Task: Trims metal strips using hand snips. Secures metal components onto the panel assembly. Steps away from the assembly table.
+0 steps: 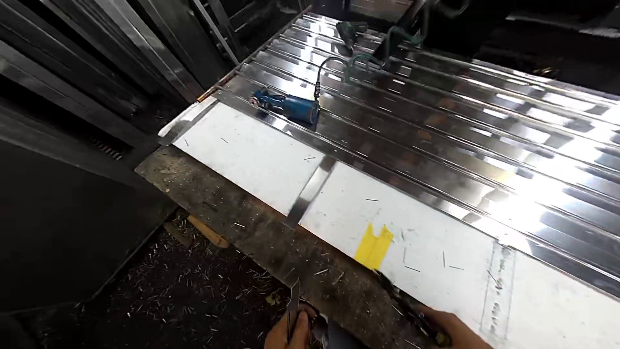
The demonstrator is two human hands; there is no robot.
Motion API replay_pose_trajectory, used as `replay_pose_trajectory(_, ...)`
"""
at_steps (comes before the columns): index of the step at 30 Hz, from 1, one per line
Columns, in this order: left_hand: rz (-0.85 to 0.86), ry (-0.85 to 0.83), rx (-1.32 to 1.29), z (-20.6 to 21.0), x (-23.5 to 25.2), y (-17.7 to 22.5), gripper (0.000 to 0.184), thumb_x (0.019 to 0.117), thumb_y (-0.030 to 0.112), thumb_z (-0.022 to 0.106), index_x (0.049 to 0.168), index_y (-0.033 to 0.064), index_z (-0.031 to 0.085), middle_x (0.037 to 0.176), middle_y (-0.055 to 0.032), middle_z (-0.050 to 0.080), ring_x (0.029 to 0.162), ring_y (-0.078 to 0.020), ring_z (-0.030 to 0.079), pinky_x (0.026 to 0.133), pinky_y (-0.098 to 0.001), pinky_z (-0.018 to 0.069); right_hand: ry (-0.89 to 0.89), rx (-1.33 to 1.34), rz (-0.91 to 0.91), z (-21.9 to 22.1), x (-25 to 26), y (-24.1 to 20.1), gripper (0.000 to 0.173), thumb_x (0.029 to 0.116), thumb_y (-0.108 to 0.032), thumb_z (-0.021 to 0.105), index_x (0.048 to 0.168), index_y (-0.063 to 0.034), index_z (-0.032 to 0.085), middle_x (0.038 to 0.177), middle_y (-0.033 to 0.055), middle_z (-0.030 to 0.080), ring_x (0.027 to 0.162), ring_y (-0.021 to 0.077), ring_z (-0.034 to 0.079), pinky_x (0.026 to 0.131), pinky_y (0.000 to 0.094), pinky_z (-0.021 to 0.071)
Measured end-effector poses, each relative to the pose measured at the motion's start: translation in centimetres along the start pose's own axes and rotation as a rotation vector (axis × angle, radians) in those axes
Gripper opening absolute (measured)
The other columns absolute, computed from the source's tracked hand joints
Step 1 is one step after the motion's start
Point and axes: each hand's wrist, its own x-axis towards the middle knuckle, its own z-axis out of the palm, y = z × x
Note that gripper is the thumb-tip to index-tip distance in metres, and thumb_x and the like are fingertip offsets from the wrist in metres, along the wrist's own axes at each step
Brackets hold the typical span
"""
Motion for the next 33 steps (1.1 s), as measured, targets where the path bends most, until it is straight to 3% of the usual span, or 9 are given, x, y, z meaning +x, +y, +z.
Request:
replay_pose_trajectory(5,0.158,0.034,0.339,-2.5,9.1,6.4,0.033,0.1064,0.021,0.041,0.117,0.0057,0.069,0.095,-0.0073,0.070,0.076,-0.0176,0.068,0.065,-0.0390,0.0581,0.050,0.045,-0.017,-4.7,6.2,-2.6,0.050,0.0796,-0.018,0.075,0.128,-0.0165,0.066,0.104,0.0028,0.074,0.082,0.0192,0.071,0.072,0.0451,0.0602)
replay_pose_trajectory(8,0.228,0.053,0.502,-2.3,15.7,10.0,0.039,0.1056,0.031,0.040,0.114,0.0106,0.072,0.093,-0.0057,0.067,0.076,-0.0186,0.066,0.066,-0.0425,0.0571,0.055,0.071,0.045,-8.5,10.6,-5.2,0.042,0.0797,-0.021,0.075,0.121,-0.0182,0.069,0.101,0.0008,0.074,0.073,0.0180,0.070,0.062,0.0426,0.0598)
replay_pose_trajectory(12,0.208,0.013,0.554,-0.8,23.7,13.1,0.039,0.1059,0.032,0.039,0.114,0.0121,0.071,0.098,-0.0039,0.069,0.084,-0.0176,0.069,0.071,-0.0411,0.0593,0.044,0.018,0.132,-13.0,15.5,-9.2,0.031,0.0802,-0.025,0.073,0.111,-0.0205,0.072,0.095,-0.0024,0.074,0.074,0.0136,0.069,0.064,0.0391,0.0585)
replay_pose_trajectory(16,0.245,-0.039,0.611,1.1,30.2,14.3,0.037,0.1082,0.030,0.040,0.114,0.0106,0.071,0.094,-0.0054,0.068,0.084,-0.0206,0.068,0.075,-0.0470,0.0568,-0.001,-0.059,0.202,-17.8,19.9,-12.6,0.030,0.0852,-0.027,0.071,0.115,-0.0208,0.071,0.097,-0.0019,0.073,0.077,0.0133,0.068,0.068,0.0398,0.0572)
replay_pose_trajectory(20,0.174,-0.046,0.667,2.7,31.9,15.1,0.034,0.1073,0.030,0.040,0.105,0.0148,0.070,0.080,-0.0013,0.063,0.073,-0.0188,0.064,0.064,-0.0462,0.0528,-0.050,-0.139,0.271,-20.8,23.0,-15.1,0.012,0.0896,-0.020,0.073,0.102,-0.0205,0.073,0.082,-0.0020,0.070,0.063,0.0115,0.064,0.057,0.0336,0.0545)
replay_pose_trajectory(25,-0.053,-0.101,0.508,2.8,33.5,15.7,0.026,0.1067,0.029,0.048,0.104,0.0172,0.072,0.073,0.0001,0.059,0.063,-0.0158,0.057,0.057,-0.0392,0.0469,-0.127,-0.186,0.298,-23.0,25.4,-16.4,0.006,0.0879,-0.017,0.074,0.094,-0.0195,0.073,0.077,-0.0004,0.070,0.056,0.0129,0.063,0.051,0.0324,0.0545)
replay_pose_trajectory(28,-0.150,-0.188,0.512,3.0,34.5,16.8,0.027,0.1036,0.031,0.058,0.084,0.0162,0.068,0.064,-0.0014,0.054,0.059,-0.0178,0.052,0.054,-0.0409,0.0406,-0.154,-0.229,0.283,-23.8,26.4,-16.6,0.009,0.0842,-0.015,0.075,0.091,-0.0208,0.073,0.074,-0.0019,0.070,0.055,0.0119,0.062,0.050,0.0326,0.0533)
replay_pose_trajectory(30,-0.161,-0.243,0.517,3.2,34.9,17.3,0.026,0.1017,0.030,0.061,0.079,0.0170,0.065,0.063,-0.0008,0.054,0.057,-0.0170,0.051,0.053,-0.0392,0.0397,-0.159,-0.253,0.252,-24.2,26.7,-16.3,0.013,0.0805,-0.015,0.077,0.091,-0.0229,0.073,0.073,-0.0041,0.069,0.055,0.0101,0.062,0.049,0.0321,0.0530)
replay_pose_trajectory(33,-0.199,-0.258,0.446,3.3,35.2,16.9,0.015,0.0983,0.025,0.066,0.086,0.0165,0.069,0.070,-0.0008,0.065,0.064,-0.0159,0.063,0.058,-0.0389,0.0515,-0.175,-0.233,0.232,-24.6,26.9,-16.0,0.017,0.0793,-0.014,0.076,0.094,-0.0230,0.074,0.076,-0.0049,0.070,0.056,0.0097,0.063,0.049,0.0316,0.0541)
